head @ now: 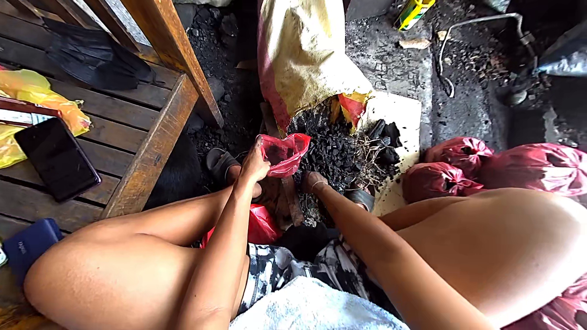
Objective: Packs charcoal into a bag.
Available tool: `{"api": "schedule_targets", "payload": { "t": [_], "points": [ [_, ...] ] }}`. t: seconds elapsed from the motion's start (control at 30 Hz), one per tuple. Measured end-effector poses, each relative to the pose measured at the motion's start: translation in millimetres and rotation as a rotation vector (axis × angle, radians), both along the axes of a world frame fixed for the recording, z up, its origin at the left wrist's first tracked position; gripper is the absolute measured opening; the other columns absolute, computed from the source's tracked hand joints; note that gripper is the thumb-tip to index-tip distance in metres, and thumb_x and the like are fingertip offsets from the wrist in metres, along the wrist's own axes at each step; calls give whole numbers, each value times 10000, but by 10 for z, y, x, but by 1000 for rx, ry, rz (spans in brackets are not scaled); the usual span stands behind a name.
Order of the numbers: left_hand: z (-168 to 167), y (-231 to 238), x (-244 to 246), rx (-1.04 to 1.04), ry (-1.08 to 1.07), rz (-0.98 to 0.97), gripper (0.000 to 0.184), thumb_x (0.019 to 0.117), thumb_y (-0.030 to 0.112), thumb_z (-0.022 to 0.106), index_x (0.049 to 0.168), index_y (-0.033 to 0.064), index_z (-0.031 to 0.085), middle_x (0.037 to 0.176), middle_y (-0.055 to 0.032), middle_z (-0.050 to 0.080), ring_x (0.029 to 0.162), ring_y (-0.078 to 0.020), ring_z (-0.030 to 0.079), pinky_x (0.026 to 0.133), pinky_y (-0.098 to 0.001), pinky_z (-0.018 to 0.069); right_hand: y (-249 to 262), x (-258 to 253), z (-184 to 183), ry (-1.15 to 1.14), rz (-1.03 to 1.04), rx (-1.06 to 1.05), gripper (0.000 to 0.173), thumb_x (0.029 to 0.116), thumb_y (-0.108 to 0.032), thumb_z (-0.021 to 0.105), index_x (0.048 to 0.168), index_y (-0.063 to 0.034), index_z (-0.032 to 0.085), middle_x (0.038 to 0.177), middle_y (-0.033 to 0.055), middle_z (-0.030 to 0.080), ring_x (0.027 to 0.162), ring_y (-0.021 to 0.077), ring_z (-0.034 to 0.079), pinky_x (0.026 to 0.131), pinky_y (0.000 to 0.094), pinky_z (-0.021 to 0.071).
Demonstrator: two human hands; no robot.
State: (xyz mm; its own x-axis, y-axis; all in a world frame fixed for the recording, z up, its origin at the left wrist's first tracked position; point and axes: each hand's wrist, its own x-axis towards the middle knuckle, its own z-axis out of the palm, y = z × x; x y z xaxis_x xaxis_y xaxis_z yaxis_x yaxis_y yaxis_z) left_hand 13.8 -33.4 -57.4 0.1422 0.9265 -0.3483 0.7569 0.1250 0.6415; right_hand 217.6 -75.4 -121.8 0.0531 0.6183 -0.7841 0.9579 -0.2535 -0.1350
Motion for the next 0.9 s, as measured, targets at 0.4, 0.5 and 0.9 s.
{"api": "schedule_targets", "payload": {
  "t": [0.4, 0.5, 0.9],
  "points": [
    [-33, 72, -87, 23, -59, 30, 937, 872, 1, 698, 1633, 29, 153, 1582, -235, 407, 1452, -369, 432, 1190, -560, 357, 237, -331, 642, 571, 470, -63, 179, 926, -169, 749, 974, 3, 751, 935, 179, 721, 865, 314, 680, 797, 555, 534],
    [-20, 66, -122, 29, -66, 41, 947, 870, 6, 711, 1631, 19, 148, 1591, -237, 392, 1461, -364, 419, 1201, -545, 344, 124, -380, 555, 904, 170, -136, 124, 965, -79, 656, 1038, -1, 719, 844, 81, 707, 686, 137, 642, 627, 343, 549],
    [-7, 48, -28, 2, -55, 15, 917, 892, 11, 691, 1635, 37, 154, 1602, -228, 379, 1473, -341, 407, 1207, -518, 339, -659, -17, -214, 87, 410, -323, 450, 1026, -220, 598, 1310, 128, 592, 1405, 327, 564, 1347, 473, 522, 1102, 653, 389]
  ]
}}
